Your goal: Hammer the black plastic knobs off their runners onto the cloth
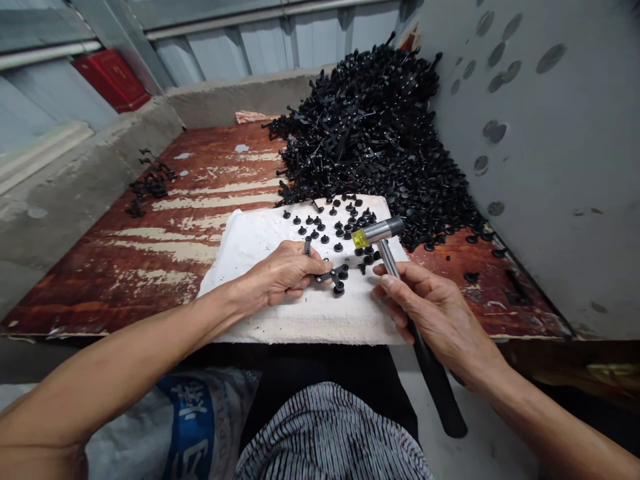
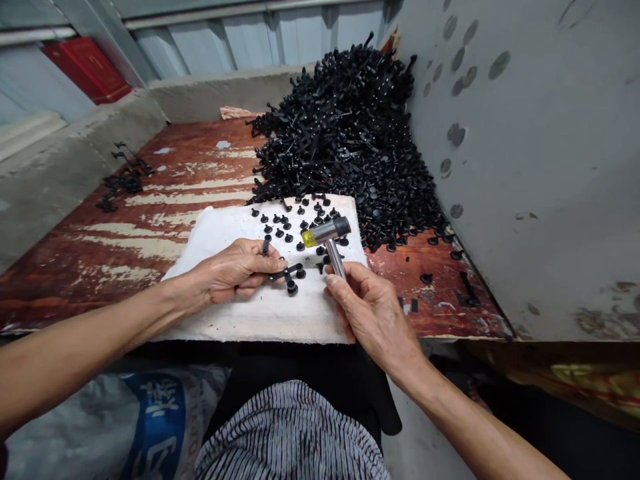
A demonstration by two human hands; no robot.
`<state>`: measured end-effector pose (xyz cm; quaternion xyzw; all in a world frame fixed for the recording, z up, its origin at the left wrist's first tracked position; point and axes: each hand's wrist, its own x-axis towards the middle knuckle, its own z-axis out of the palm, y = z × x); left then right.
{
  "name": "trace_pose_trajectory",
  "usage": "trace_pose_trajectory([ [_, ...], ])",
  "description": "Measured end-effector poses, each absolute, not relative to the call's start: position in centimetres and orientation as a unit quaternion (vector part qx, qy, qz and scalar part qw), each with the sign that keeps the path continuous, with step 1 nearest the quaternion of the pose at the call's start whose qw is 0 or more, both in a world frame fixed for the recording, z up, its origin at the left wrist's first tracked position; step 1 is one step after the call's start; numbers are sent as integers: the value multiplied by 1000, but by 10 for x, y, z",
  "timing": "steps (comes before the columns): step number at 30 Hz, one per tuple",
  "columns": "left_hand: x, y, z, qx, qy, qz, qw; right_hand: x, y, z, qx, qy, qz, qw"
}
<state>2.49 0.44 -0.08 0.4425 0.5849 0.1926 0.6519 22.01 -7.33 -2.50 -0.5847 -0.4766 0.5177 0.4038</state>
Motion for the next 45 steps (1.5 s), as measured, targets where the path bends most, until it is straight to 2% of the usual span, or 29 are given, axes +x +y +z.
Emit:
trace_pose_trajectory([
  [32, 34, 1, 8, 441, 625, 189, 615, 221, -74, -26, -580, -497, 509, 397],
  [35, 34, 0, 9, 448, 622, 193, 612, 224, -78, -24, -574, -573, 442, 383],
  [40, 35, 1, 10, 452, 629, 191, 603, 229, -83, -25, -525, -715, 253, 386],
  [45, 36, 2, 10, 456, 617, 194, 612, 232, -88, -20, -470, -769, 133, 413],
])
